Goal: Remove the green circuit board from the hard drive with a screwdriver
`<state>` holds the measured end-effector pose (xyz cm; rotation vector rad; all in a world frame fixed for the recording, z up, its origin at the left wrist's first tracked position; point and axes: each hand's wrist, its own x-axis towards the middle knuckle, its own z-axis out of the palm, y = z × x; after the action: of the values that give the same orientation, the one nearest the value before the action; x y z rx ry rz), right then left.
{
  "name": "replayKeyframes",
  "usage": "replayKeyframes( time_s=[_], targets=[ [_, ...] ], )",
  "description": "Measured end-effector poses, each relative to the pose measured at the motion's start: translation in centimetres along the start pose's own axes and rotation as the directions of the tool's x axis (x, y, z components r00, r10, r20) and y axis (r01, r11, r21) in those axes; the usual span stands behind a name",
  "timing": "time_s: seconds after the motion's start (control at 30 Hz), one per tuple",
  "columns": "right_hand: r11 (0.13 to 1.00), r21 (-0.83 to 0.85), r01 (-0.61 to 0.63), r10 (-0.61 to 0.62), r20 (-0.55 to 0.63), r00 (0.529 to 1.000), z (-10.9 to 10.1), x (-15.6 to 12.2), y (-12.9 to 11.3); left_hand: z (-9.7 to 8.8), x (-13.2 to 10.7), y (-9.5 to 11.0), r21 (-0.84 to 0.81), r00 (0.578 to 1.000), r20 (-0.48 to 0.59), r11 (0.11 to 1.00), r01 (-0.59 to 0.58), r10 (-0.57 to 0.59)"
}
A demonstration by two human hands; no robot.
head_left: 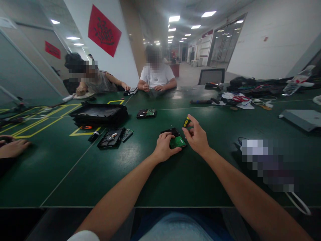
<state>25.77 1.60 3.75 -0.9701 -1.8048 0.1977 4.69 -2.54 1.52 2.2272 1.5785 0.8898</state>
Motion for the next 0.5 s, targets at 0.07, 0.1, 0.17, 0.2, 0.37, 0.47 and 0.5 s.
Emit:
replayKeyframes(
  time_s=[0.07,0.1,0.17,0.2,0.37,0.47,0.5],
  targets=[
    [1.0,-0.001,0.002,-0.002,0.009,1.0,-0.06,0.02,-0.05,-0.06,0.0,0.07,0.002,1.0,0.002,1.0,0.003,-0.003],
    [1.0,0.001,-0.001,0.001,0.012,1.0,-0.06,0.01,-0.06,-0.06,0.01,0.08,0.002,1.0,0.003,1.0,0.005,-0.005],
    [1.0,0.007,-0.012,0.012,0.011,1.0,0.0,-0.02,-0.02,-0.02,0.04,0.02,0.003,1.0,0.005,1.0,0.006,-0.006],
    [1.0,0.012,-0.018,0.018,0.008,1.0,0.03,-0.03,0.03,0.02,0.05,-0.04,0.003,1.0,0.006,1.0,0.004,-0.004],
    [1.0,0.022,-0.008,0.008,0.001,1.0,0.1,-0.04,0.19,0.17,0.03,-0.19,-0.001,1.0,-0.002,1.0,0.0,0.0],
    [1.0,0.012,0.004,-0.004,0.012,1.0,0.06,-0.03,0.1,0.16,0.01,-0.09,-0.005,1.0,-0.006,1.0,0.005,-0.005],
    [1.0,0.01,0.001,-0.002,0.017,1.0,0.06,-0.04,0.06,0.14,0.01,-0.05,-0.003,1.0,-0.006,1.0,0.005,-0.005]
  ],
)
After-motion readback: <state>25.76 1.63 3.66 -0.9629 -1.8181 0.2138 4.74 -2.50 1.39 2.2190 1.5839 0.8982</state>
